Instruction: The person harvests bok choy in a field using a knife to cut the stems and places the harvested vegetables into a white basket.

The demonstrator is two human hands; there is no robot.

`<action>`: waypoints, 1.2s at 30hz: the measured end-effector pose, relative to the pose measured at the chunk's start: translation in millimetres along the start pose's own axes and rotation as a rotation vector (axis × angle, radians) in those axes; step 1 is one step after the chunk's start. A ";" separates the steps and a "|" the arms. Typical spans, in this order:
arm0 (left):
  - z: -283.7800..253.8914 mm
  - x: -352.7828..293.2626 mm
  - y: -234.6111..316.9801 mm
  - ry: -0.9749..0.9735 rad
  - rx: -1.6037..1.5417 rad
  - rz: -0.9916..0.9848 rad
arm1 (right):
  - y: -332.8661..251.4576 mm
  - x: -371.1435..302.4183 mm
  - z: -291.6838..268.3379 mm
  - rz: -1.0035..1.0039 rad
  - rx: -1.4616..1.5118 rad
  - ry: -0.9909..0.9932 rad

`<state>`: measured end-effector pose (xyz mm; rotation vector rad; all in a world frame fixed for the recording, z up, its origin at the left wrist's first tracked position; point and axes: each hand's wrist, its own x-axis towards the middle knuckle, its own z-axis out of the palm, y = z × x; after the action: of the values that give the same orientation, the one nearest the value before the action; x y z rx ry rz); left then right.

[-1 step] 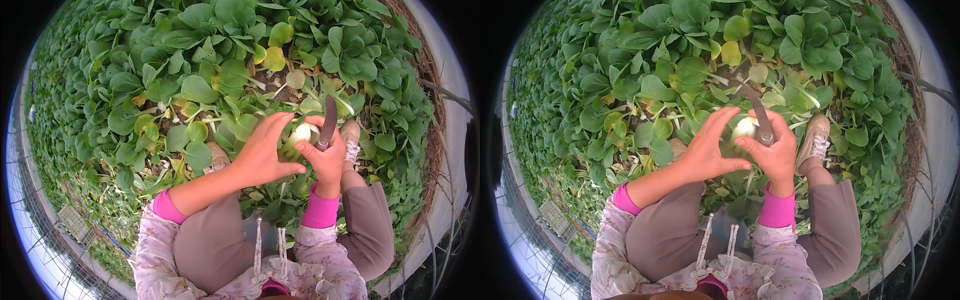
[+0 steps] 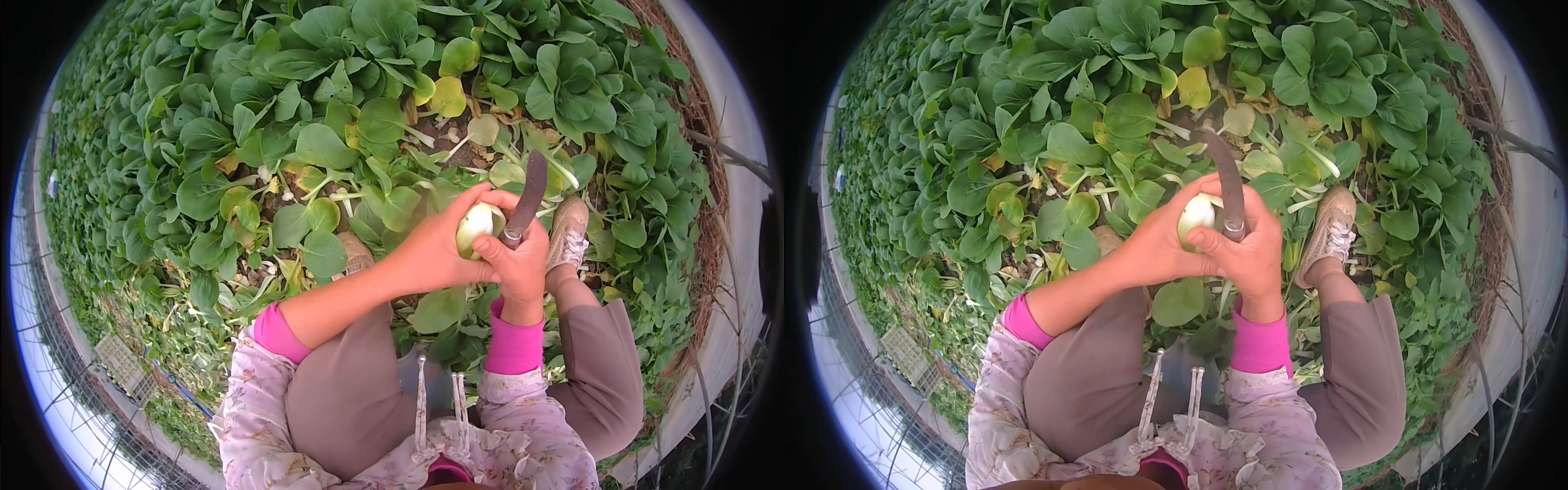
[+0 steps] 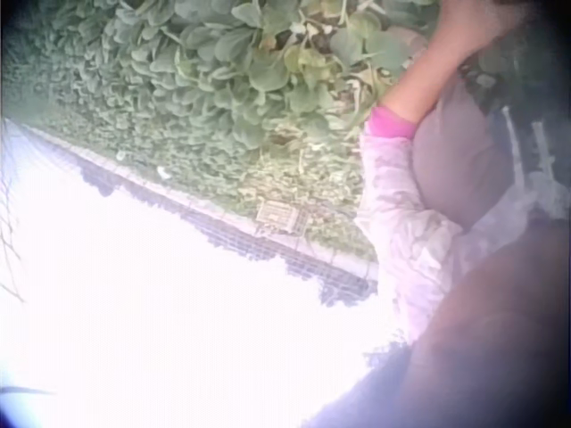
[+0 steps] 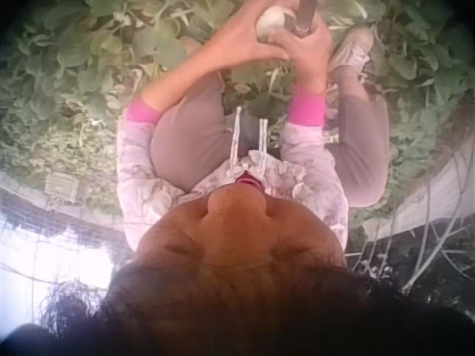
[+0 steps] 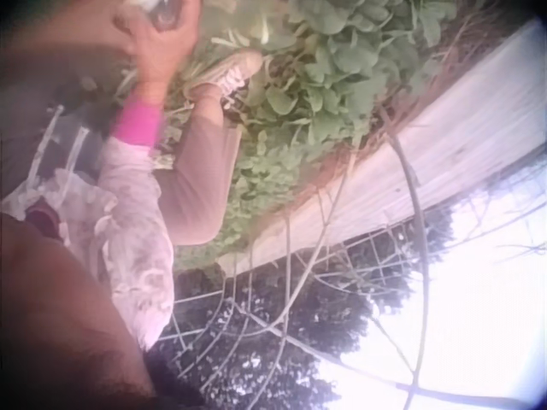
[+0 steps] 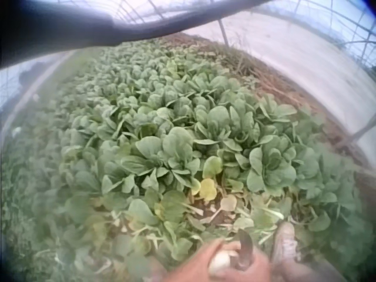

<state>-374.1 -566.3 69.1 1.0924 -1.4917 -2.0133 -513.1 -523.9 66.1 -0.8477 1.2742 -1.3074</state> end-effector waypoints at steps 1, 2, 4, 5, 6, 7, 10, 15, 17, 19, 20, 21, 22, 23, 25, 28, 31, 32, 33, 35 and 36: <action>-2.0 3.4 -0.6 0.000 0.086 -0.062 | 4.5 0.4 -1.9 0.067 0.088 0.032; -4.0 7.2 -1.6 -0.004 0.167 -0.125 | 7.7 1.1 -3.4 0.139 0.172 0.067; -13.6 20.9 -1.7 0.105 0.308 -0.173 | 13.7 7.2 -2.9 0.258 0.067 0.150; -18.6 27.7 3.5 0.187 0.348 -0.199 | 31.7 13.4 -6.5 0.144 -0.192 0.216; -33.5 36.3 -5.9 0.190 0.437 -0.120 | 39.7 18.3 -8.1 0.210 -0.239 0.227; -47.7 40.7 -14.8 0.179 0.698 -0.079 | 45.0 22.1 -10.5 0.275 -0.286 0.239; -63.4 25.5 -46.7 -0.061 1.228 -0.267 | 74.1 30.9 -15.4 0.283 -0.649 0.163; -56.5 -31.2 -112.2 0.064 1.625 -0.027 | 102.7 31.8 -4.7 0.266 -1.028 -0.029; -55.7 -39.2 -119.5 0.038 1.523 -0.062 | 99.0 30.0 -10.9 0.393 -1.157 -0.082; -51.9 -41.8 -117.6 0.028 1.470 -0.079 | 102.6 21.2 -33.8 0.423 -1.144 -0.060; -53.4 -42.6 -117.3 0.046 1.451 -0.052 | 98.9 20.1 -37.2 0.436 -1.135 -0.049; -55.4 -43.6 -117.3 0.064 1.431 -0.025 | 95.6 20.0 -39.7 0.501 -1.109 -0.038; -56.8 -44.6 -117.1 0.082 1.411 0.002 | 93.2 20.4 -40.0 0.498 -1.143 -0.048; -58.5 -45.0 -115.1 0.090 1.375 -0.001 | 87.8 22.7 -36.4 0.493 -1.174 -0.058; -61.9 -46.7 -110.2 0.108 1.301 -0.007 | 78.2 28.6 -25.6 0.421 -1.158 -0.028; -54.1 -44.1 -82.5 0.190 1.015 0.039 | 73.8 41.1 -1.2 0.232 -1.028 0.061; -48.3 -34.9 -42.9 0.265 0.794 0.138 | 90.7 64.1 23.1 0.151 -1.081 0.022; -48.7 -32.0 -31.8 0.281 0.754 0.177 | 96.5 66.4 32.4 0.098 -1.140 -0.031; -50.0 -26.2 -17.4 0.290 0.758 0.185 | 95.1 64.7 44.0 0.104 -1.173 -0.161; -60.7 -8.1 -6.0 0.279 0.867 0.217 | 107.7 41.4 62.0 0.047 -1.200 -0.269; -66.8 4.0 -2.9 0.263 0.916 0.242 | 124.7 23.9 64.2 -0.014 -1.201 -0.239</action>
<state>-323.9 -609.1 56.8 1.3249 -2.3114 -0.9385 -429.8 -542.3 -47.7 -1.7517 1.8236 -0.2965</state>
